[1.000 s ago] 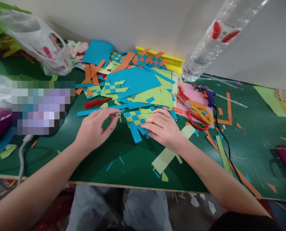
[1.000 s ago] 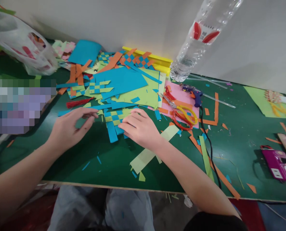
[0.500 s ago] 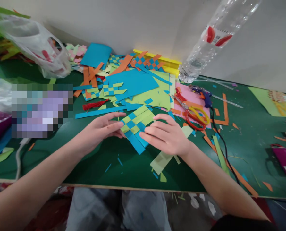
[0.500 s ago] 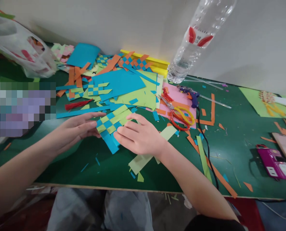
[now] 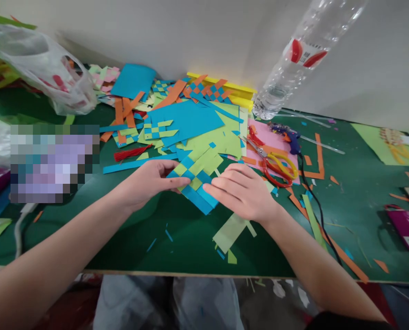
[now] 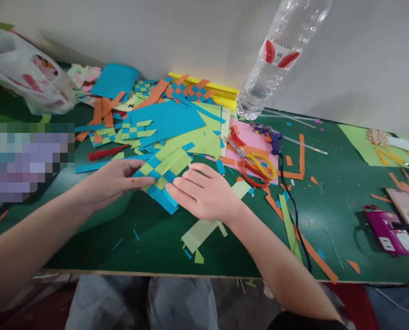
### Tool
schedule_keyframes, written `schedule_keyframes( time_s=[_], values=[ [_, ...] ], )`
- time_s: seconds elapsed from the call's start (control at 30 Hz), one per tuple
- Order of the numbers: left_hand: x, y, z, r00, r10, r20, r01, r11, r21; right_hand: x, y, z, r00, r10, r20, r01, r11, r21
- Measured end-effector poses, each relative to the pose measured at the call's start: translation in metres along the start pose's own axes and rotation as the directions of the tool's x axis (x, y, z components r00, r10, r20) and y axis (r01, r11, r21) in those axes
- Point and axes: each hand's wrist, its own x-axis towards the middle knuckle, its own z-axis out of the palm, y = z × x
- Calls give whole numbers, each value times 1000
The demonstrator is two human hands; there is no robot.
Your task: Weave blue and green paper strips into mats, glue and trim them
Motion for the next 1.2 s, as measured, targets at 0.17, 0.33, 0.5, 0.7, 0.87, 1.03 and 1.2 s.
schedule_keyframes(
  time_s=[0.17,0.33,0.5,0.7,0.87,1.03,1.2],
  values=[
    [5,-1,6,995,47,-92,-51,998,-36,-5,1,8,964,265,-10,-264,960,-89],
    [8,0,13,976,78,-202,-95,993,-76,-7,-1,11,847,530,34,-531,842,95],
    [10,-3,19,967,77,-244,-105,989,-105,-6,-6,9,711,690,137,-698,665,265],
    [12,-3,24,967,91,-238,-152,955,-254,-8,-6,11,694,691,201,-716,634,292],
    [15,-3,24,973,60,-222,-131,938,-321,-10,-5,13,690,696,196,-717,623,311],
    [17,-6,24,978,23,-205,-95,933,-347,-13,-6,14,644,719,260,-744,510,432],
    [14,-7,24,976,-4,-216,-63,950,-305,-15,-7,16,664,728,168,-701,529,478]
  ],
)
